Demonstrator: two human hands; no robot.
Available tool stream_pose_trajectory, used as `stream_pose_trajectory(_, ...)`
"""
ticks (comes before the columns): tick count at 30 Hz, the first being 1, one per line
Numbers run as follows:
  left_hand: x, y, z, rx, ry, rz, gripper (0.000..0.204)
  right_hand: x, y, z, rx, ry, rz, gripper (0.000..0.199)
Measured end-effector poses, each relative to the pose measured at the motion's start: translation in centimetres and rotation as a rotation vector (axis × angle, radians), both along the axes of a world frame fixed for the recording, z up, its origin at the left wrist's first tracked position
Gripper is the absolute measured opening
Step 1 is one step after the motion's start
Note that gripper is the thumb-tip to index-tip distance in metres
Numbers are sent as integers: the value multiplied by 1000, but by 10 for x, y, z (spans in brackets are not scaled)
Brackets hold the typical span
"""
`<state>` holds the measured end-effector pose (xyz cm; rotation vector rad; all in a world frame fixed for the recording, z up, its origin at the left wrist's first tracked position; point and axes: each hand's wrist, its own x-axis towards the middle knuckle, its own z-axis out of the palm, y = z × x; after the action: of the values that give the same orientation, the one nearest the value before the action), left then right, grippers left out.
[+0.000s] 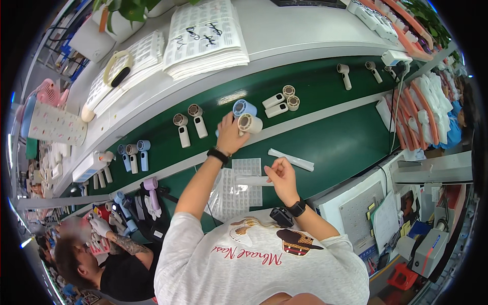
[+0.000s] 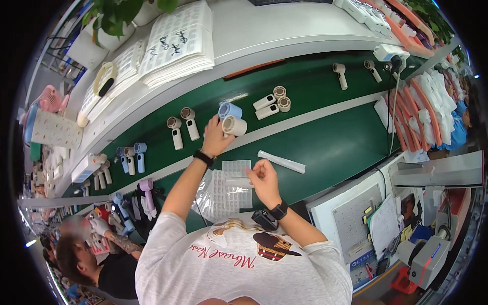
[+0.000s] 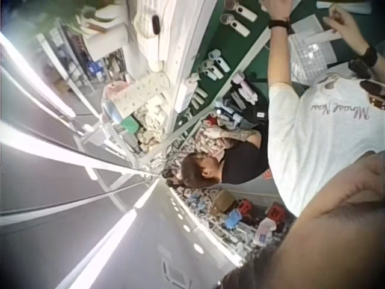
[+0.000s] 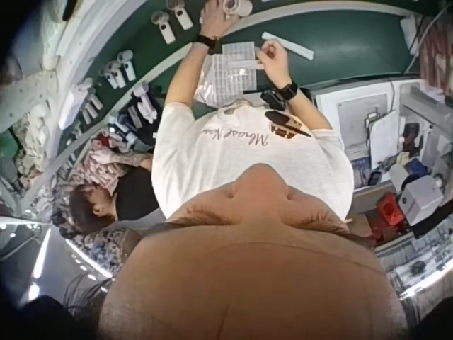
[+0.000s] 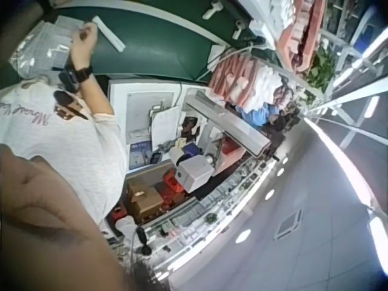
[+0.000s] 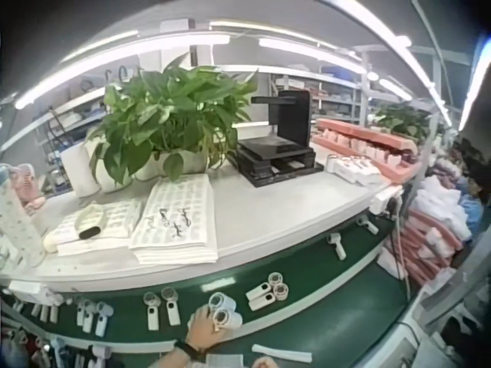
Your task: Packaging small portable fans into individual plastic bags at a workstation.
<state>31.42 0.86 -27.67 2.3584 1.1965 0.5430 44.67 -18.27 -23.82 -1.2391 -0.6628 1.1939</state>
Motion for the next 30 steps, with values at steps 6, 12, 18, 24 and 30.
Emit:
stream_pose_trajectory(6,30,42,-94,210,327,32,56,17,-11,-23,-65,-164,-19,20)
stream_pose_trajectory(12,38,77,-121,-105,259,-56,55,32,-15,-37,-178,-207,-60,19)
stream_pose_trajectory(18,6,153,-122,-488,47,-203,64,22,-3,-48,-215,-273,27,18)
stream_pose_trajectory(24,18,146,-105,-608,130,-137,49,20,5,-61,-269,-401,76,16)
stream_pose_trajectory(30,3,119,-132,-295,149,-34,39,12,10,-72,-281,-629,255,15)
